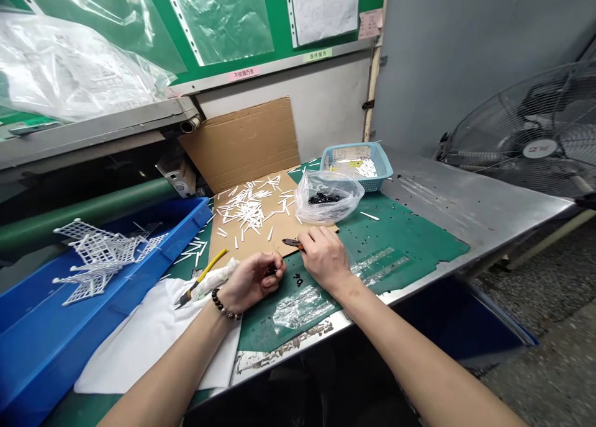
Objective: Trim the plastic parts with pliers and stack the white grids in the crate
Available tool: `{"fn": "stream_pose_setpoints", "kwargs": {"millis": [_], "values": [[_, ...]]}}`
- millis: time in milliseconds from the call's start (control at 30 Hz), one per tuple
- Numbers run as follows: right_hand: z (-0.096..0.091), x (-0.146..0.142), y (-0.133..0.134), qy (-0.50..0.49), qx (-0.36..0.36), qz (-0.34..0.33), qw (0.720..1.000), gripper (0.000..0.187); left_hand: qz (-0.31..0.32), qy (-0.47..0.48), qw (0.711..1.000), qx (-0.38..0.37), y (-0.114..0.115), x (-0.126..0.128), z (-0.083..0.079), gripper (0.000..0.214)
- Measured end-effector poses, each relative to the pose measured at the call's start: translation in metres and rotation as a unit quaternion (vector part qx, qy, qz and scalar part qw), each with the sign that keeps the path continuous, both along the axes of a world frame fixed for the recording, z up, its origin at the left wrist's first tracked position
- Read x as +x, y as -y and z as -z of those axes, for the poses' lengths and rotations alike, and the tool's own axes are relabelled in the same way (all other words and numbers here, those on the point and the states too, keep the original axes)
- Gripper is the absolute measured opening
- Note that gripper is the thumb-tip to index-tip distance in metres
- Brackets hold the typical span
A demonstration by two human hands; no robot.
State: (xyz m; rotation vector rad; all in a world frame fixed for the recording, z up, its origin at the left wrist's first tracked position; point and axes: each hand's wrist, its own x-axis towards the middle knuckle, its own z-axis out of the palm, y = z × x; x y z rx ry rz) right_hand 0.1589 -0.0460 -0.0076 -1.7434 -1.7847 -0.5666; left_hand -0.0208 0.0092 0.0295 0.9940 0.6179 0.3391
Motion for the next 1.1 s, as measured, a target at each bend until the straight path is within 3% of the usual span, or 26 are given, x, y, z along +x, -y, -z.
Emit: {"fn": "stream_pose_setpoints", "kwargs": {"millis": [67,133,267,367,467,567,633,733,800,900,1100], "values": [[0.000,0.000,0.000,-0.001,-0.001,0.001,1.000,0.012,0.000,-0.063,0.994,0.085,0.004,0.005,0.000,0.026],[0.000,0.000,0.000,-0.004,-0.003,0.001,1.000,0.012,-0.001,-0.127,0.971,0.202,0.008,0.010,0.001,0.030],[0.000,0.000,-0.001,-0.013,-0.005,-0.002,1.000,0.010,0.009,-0.240,0.871,0.429,0.011,0.012,0.004,0.027],[0.001,0.000,-0.001,-0.018,-0.009,0.001,1.000,0.010,0.035,-0.272,0.823,0.497,0.012,0.009,0.009,0.023],[0.000,0.000,-0.001,-0.018,-0.017,0.004,1.000,0.012,0.036,-0.253,0.818,0.516,0.012,0.009,0.012,0.021],[-0.003,0.000,0.001,-0.025,-0.015,0.001,1.000,0.009,0.008,-0.239,0.842,0.484,0.010,0.009,0.011,0.015],[-0.005,-0.001,0.002,-0.033,-0.009,-0.004,0.999,0.010,-0.044,-0.206,0.883,0.418,0.007,0.009,0.009,0.014],[-0.007,-0.002,0.002,-0.034,-0.010,-0.017,0.999,0.017,-0.135,-0.120,0.955,0.237,0.001,0.006,0.003,0.018],[-0.007,-0.004,0.002,-0.025,-0.023,-0.029,0.999,0.019,-0.159,-0.060,0.979,0.115,-0.004,0.003,0.001,0.021],[-0.007,-0.005,0.002,-0.005,-0.047,-0.039,0.998,0.021,-0.161,-0.007,0.986,0.034,-0.008,0.000,0.000,0.023],[-0.009,-0.006,0.001,0.036,-0.073,-0.035,0.996,0.019,-0.129,-0.004,0.991,0.039,-0.008,-0.001,0.000,0.022]]}}
